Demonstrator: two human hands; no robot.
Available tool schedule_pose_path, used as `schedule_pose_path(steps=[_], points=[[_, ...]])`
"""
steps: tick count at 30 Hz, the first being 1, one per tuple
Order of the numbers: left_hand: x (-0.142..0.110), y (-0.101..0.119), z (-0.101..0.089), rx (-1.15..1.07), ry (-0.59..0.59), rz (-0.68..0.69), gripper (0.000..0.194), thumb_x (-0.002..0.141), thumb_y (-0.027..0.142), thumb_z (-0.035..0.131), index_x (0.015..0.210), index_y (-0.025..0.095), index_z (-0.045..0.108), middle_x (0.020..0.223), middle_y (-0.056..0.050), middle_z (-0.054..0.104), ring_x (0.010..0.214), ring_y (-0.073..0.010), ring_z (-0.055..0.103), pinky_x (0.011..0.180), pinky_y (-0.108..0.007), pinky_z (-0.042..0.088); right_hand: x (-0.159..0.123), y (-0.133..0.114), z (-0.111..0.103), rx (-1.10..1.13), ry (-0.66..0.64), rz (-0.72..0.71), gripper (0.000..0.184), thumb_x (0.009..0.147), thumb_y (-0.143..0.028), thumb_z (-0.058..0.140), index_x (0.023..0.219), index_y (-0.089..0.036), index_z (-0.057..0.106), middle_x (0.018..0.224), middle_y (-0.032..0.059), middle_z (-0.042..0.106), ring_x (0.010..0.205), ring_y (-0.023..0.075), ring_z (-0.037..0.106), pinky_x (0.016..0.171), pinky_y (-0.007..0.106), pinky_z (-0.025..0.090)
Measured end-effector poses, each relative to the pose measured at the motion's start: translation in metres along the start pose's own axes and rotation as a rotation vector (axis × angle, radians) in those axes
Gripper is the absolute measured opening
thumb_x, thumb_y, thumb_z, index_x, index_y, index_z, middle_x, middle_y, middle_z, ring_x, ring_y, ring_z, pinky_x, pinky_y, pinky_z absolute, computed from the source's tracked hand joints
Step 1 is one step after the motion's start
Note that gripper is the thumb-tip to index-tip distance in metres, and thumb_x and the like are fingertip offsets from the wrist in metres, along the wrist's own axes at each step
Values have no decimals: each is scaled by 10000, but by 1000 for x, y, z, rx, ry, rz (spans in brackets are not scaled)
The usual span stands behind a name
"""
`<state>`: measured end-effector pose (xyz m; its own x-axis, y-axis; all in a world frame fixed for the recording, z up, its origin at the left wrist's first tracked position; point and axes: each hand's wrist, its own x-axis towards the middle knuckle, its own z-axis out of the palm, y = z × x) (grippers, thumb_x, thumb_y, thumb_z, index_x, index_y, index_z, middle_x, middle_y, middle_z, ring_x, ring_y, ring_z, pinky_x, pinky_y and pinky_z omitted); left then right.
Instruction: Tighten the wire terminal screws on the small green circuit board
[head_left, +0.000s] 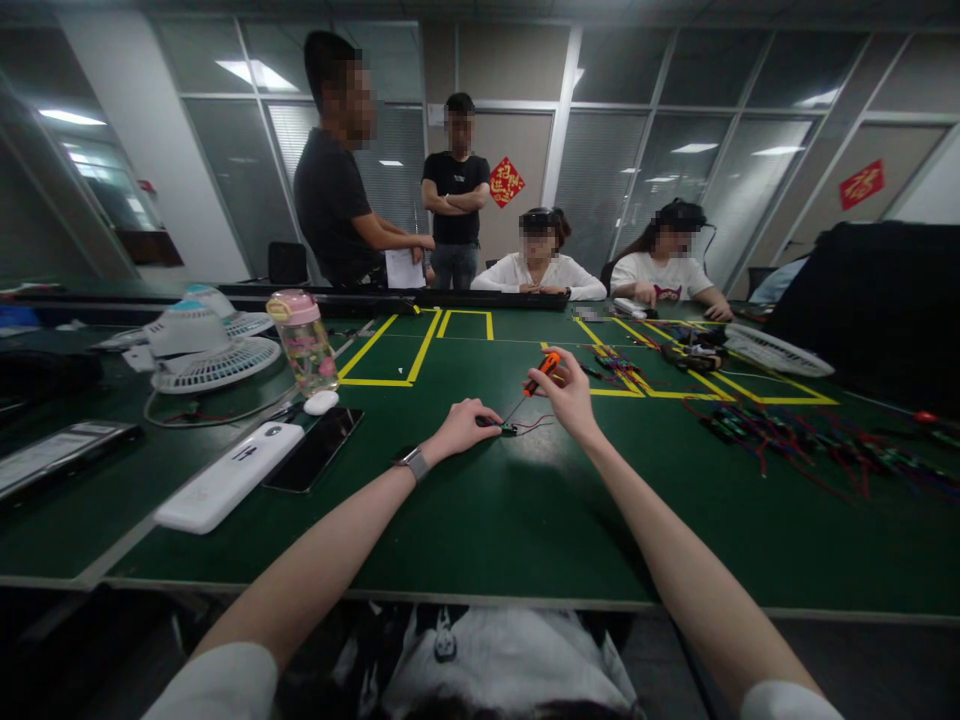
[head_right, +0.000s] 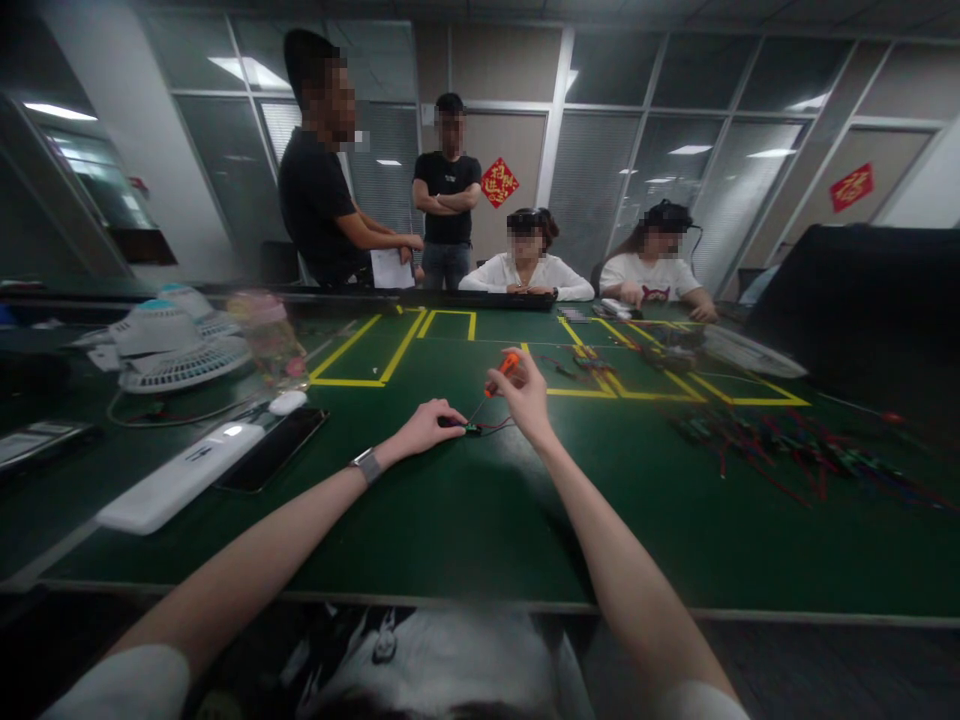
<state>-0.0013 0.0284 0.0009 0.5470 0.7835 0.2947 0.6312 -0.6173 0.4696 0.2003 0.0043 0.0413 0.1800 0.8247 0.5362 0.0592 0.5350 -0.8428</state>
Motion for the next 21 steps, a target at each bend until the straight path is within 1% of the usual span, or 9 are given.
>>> schedule_pose_path(steps=[9, 13, 21], points=[[1, -1, 1, -2, -3, 6, 201, 860, 351, 703, 1000, 227, 777, 924, -39, 700, 892, -206, 595, 819, -308, 420, -1, -2, 1, 23, 15, 15, 477, 699, -464, 775, 1065, -243, 565, 775, -25, 629, 665, 190, 716, 597, 314, 609], [0, 0, 0, 10, -5, 3, 205, 857, 356, 700, 1000, 230, 777, 916, -37, 699, 892, -208, 598, 810, -305, 420, -2, -3, 1, 27, 1, 15, 465, 703, -460, 772, 1061, -246, 566, 772, -28, 629, 657, 181, 716, 609, 312, 612], [1, 2, 0, 0, -2, -14, 190, 850, 323, 716, 993, 216, 780, 916, -43, 703, 899, -209, 602, 805, -305, 414, 0, 2, 0, 10, -10, 16, 462, 707, -455, 766, 1070, -248, 568, 782, -27, 626, 660, 186, 715, 607, 320, 608]])
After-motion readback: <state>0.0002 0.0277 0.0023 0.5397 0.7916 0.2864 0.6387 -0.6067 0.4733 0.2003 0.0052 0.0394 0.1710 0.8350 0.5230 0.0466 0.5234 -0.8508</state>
